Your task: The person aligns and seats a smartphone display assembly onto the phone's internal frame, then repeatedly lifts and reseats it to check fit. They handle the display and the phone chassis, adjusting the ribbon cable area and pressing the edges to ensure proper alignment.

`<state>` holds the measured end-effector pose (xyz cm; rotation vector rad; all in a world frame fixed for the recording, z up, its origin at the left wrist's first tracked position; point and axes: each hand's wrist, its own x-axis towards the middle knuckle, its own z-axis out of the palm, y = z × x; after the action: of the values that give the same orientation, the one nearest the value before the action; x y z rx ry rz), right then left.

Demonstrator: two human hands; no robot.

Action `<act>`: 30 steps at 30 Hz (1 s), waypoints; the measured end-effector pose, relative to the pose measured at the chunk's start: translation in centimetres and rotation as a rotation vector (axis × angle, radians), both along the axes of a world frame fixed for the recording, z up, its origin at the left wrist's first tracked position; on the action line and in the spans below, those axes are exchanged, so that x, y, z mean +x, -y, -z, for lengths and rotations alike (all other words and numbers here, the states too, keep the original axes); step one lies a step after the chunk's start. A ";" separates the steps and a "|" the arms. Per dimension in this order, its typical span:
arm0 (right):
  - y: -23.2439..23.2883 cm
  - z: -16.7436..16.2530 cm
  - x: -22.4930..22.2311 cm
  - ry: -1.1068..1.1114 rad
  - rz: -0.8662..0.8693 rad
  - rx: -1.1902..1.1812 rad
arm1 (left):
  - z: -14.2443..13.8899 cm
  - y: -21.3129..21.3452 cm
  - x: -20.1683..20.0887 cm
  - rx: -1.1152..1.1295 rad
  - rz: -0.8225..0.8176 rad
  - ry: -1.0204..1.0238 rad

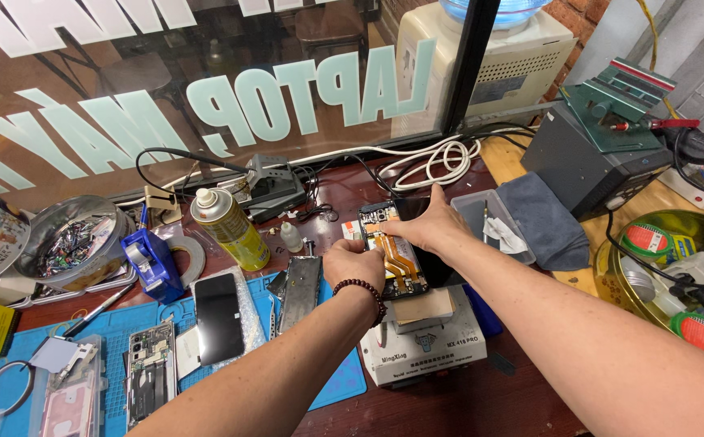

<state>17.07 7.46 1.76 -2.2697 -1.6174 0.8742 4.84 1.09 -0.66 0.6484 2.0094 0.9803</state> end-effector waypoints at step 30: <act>-0.9 1.9 7.4 -0.623 0.067 -0.159 | 1.0 -2.8 -2.6 -0.030 0.107 0.419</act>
<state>24.51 8.32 -0.15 -1.8455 -1.2134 1.5413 2.20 3.88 -1.63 0.4817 1.6022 0.9326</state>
